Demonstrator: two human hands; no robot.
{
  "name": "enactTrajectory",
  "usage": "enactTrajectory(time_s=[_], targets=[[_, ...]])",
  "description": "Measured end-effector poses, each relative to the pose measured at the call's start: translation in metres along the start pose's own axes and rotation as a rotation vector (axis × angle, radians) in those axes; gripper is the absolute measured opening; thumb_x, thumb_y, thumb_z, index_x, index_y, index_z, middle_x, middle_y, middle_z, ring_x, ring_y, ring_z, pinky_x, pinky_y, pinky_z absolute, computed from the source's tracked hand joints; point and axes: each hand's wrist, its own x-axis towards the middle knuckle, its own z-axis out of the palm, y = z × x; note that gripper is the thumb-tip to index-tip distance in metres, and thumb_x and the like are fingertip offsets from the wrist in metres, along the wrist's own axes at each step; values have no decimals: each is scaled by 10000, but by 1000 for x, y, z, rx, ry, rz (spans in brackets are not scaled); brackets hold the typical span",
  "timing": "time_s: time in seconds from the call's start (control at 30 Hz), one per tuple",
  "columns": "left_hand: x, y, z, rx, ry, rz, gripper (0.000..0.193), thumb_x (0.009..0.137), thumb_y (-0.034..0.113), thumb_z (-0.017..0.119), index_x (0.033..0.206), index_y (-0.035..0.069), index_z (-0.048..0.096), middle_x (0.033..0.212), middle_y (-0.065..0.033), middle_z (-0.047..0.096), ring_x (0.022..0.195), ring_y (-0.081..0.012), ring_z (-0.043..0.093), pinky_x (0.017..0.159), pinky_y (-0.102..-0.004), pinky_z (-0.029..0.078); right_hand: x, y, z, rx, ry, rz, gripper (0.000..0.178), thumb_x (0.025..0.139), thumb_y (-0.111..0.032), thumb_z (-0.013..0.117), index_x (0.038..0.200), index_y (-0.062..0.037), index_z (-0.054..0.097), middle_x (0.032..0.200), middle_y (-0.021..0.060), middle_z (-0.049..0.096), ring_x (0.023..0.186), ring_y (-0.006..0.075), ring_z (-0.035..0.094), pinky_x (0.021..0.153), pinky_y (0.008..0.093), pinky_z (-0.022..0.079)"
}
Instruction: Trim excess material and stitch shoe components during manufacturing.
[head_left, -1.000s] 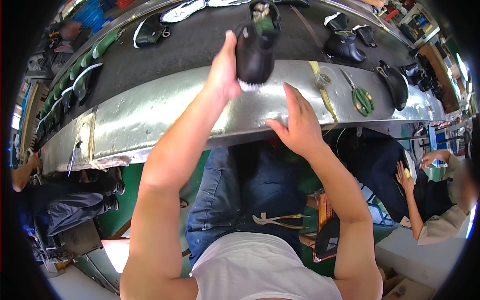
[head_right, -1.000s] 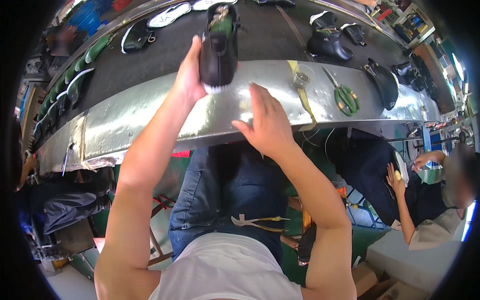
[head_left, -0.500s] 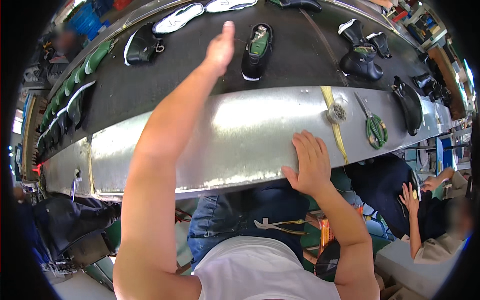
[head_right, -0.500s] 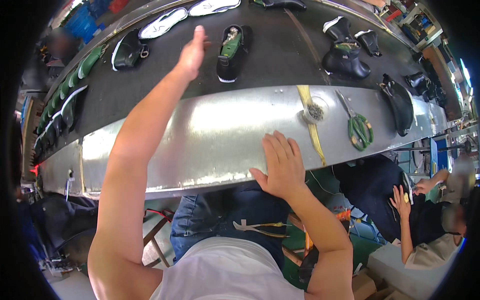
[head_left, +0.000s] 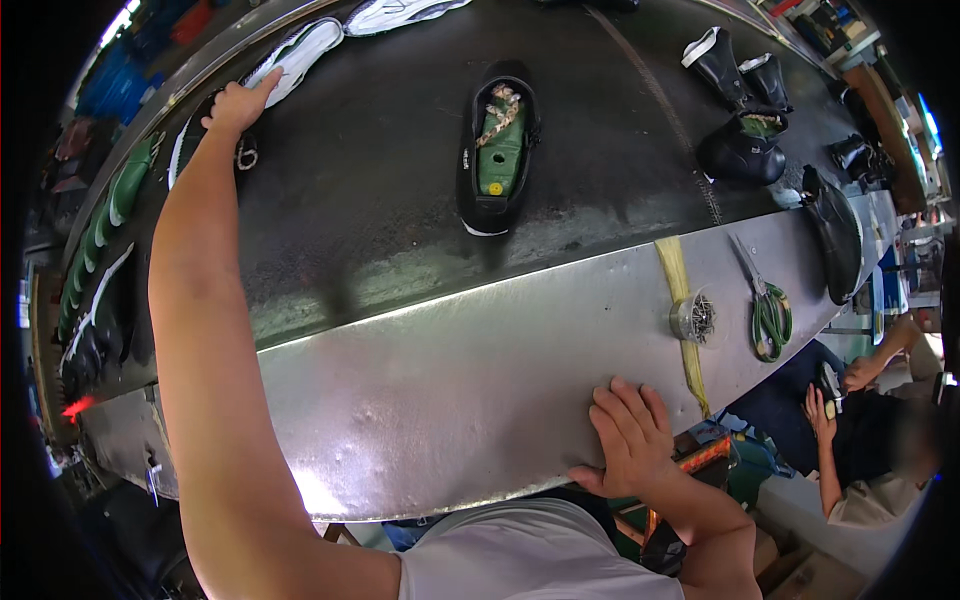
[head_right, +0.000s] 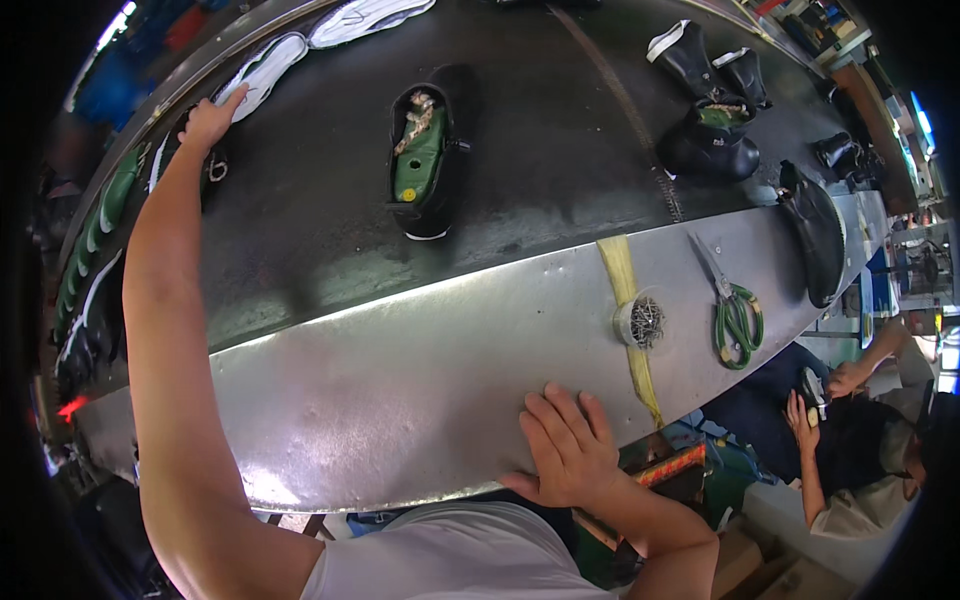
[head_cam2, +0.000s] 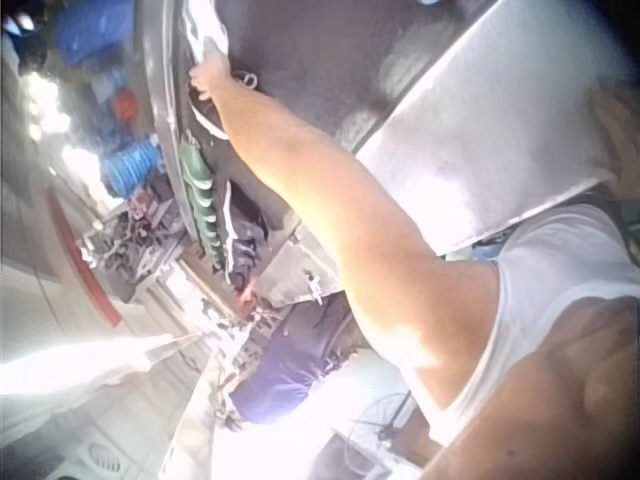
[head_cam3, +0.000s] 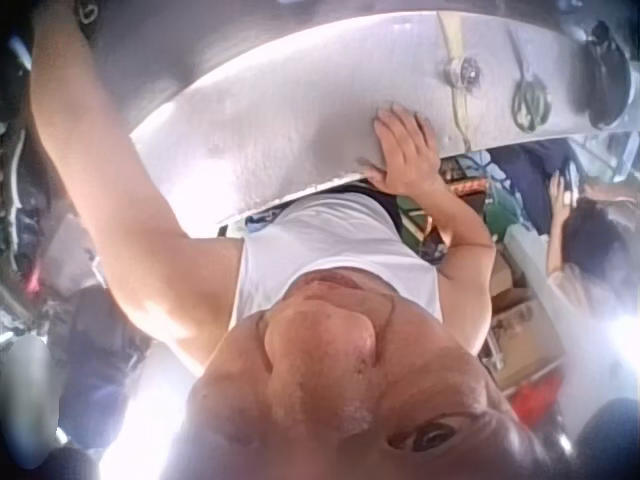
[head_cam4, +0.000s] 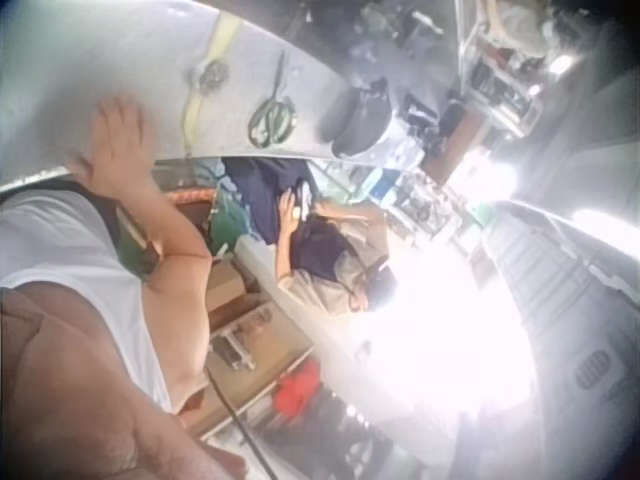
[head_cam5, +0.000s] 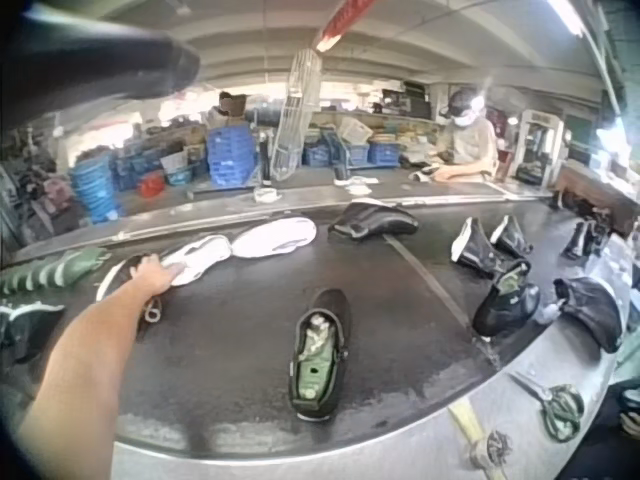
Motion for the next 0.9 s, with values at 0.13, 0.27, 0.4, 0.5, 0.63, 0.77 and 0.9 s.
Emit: enactTrajectory(time_s=[0.13, 0.27, 0.4, 0.5, 0.63, 0.77, 0.9], targets=[[4, 14, 2, -44, -84, 98, 1018, 724, 742, 679, 1307, -73, 500, 1334, -294, 551, 1212, -394, 580, 1025, -429, 456, 4, -5, -2, -9, 24, -6, 595, 971, -539, 456, 1109, 12, 632, 1177, 166, 655, 1142, 357, 619, 1043, 511, 371], [-24, 24, 8, -266, -66, -89, 973, 720, 683, 746, 1211, -137, 564, 1295, -265, 587, 1193, -353, 592, 938, -419, 511, 6, -3, 1, 26, 23, -26, 593, 966, -529, 464, 1134, 15, 627, 1200, 177, 637, 1160, 362, 601, 1036, 508, 382], [-78, 10, -54, -644, -484, -83, 814, 812, 607, 707, 1109, -145, 608, 1116, -214, 660, 971, -267, 678, 747, -375, 565, 5, -4, 1, 55, 50, -23, 607, 927, -517, 525, 1186, 26, 601, 1256, 189, 600, 1206, 364, 561, 1033, 512, 387], [-141, -31, -117, -1051, -612, -129, 580, 921, 475, 661, 1122, -68, 637, 930, -118, 705, 745, -181, 694, 566, -280, 545, 5, -6, 6, 69, 113, -45, 592, 887, -479, 601, 1194, 26, 586, 1266, 178, 588, 1219, 363, 544, 1028, 511, 393], [-325, -82, -176, -1666, -582, 13, 499, 1015, 343, 539, 1344, -30, 490, 1193, -155, 647, 1029, -274, 668, 797, -383, 577, -5, -4, 4, 132, 223, -88, 439, 849, -333, 693, 1140, -21, 592, 1207, 146, 583, 1172, 356, 545, 982, 498, 417], [-497, -155, -201, -1528, -519, -111, 903, 790, 294, 816, 1480, 14, 305, 1373, -117, 527, 1236, -261, 561, 1041, -415, 475, -63, -38, -8, 233, 222, -205, 346, 777, -274, 788, 1010, -93, 608, 1053, 97, 555, 965, 320, 572, 850, 455, 451], [-629, -112, -247, -1431, -539, 55, 1067, 718, 208, 857, 1528, -42, 208, 1421, -162, 477, 1307, -276, 485, 1101, -391, 384, -188, -83, -1, 368, -255, -32, 478, 813, -442, 729, 1046, -41, 612, 1020, 141, 575, 943, 332, 562, 810, 451, 466]])
